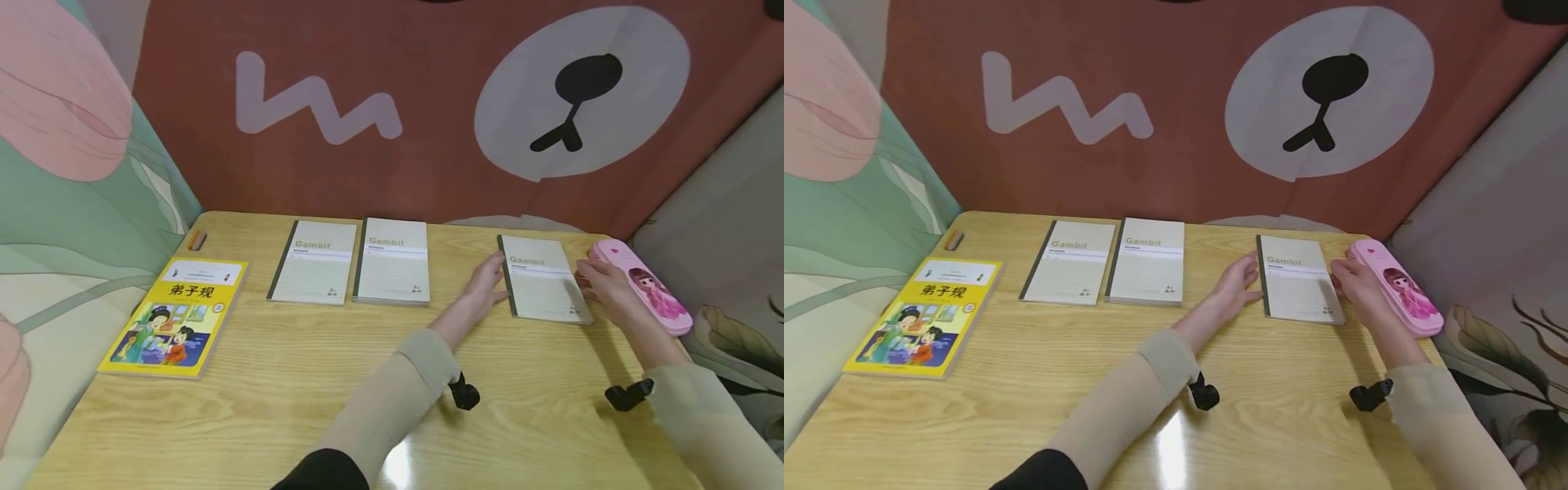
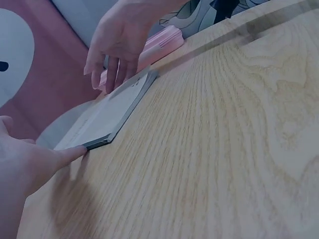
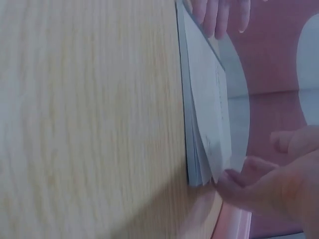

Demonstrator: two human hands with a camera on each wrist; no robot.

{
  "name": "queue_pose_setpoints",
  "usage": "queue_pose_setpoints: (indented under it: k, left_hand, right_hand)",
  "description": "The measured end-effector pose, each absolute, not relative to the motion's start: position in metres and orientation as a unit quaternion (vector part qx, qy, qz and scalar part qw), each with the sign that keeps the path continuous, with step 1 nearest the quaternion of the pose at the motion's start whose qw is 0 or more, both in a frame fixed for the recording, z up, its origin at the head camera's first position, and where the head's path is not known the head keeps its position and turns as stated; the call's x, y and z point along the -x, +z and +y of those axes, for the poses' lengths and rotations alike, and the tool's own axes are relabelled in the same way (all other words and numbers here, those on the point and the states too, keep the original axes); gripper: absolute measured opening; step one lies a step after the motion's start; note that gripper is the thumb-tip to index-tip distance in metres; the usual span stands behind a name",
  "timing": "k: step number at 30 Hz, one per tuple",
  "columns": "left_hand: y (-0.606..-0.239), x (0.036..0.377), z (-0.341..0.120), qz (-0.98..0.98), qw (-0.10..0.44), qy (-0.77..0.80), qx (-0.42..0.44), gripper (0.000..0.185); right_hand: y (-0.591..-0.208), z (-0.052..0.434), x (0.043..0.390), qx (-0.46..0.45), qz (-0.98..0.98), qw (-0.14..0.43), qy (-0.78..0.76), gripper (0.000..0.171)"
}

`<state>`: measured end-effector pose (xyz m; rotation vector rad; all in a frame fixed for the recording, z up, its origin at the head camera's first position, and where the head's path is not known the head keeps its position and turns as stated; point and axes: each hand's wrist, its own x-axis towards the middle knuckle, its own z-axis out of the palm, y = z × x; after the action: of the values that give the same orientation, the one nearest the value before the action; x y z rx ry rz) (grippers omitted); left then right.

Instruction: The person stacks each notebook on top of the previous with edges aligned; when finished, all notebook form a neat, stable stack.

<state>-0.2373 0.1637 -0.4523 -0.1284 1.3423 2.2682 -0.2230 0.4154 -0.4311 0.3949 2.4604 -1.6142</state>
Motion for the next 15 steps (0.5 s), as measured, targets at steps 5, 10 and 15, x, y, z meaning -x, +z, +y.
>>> queue_pose_setpoints:
  k: [5, 10, 15]
  left_hand:
    - [-0.4498, 0.2416, 0.1643, 0.489, 0.245, 0.832, 0.095, 0.055]
    - [-0.4493, 0.2449, 0.1613, 0.511, 0.253, 0.813, 0.119, 0.045]
    - [-0.4520, 0.2451, 0.1552, 0.526, 0.262, 0.803, 0.105, 0.038]
  right_hand:
    - [-0.4271, 0.4082, 0.2292, -0.193, 0.812, 0.111, -0.540, 0.034]
    - [-0.4254, 0.4123, 0.2324, -0.204, 0.762, 0.165, -0.591, 0.040]
    - [-0.4273, 0.4145, 0.2289, -0.158, 0.724, 0.211, -0.637, 0.066]
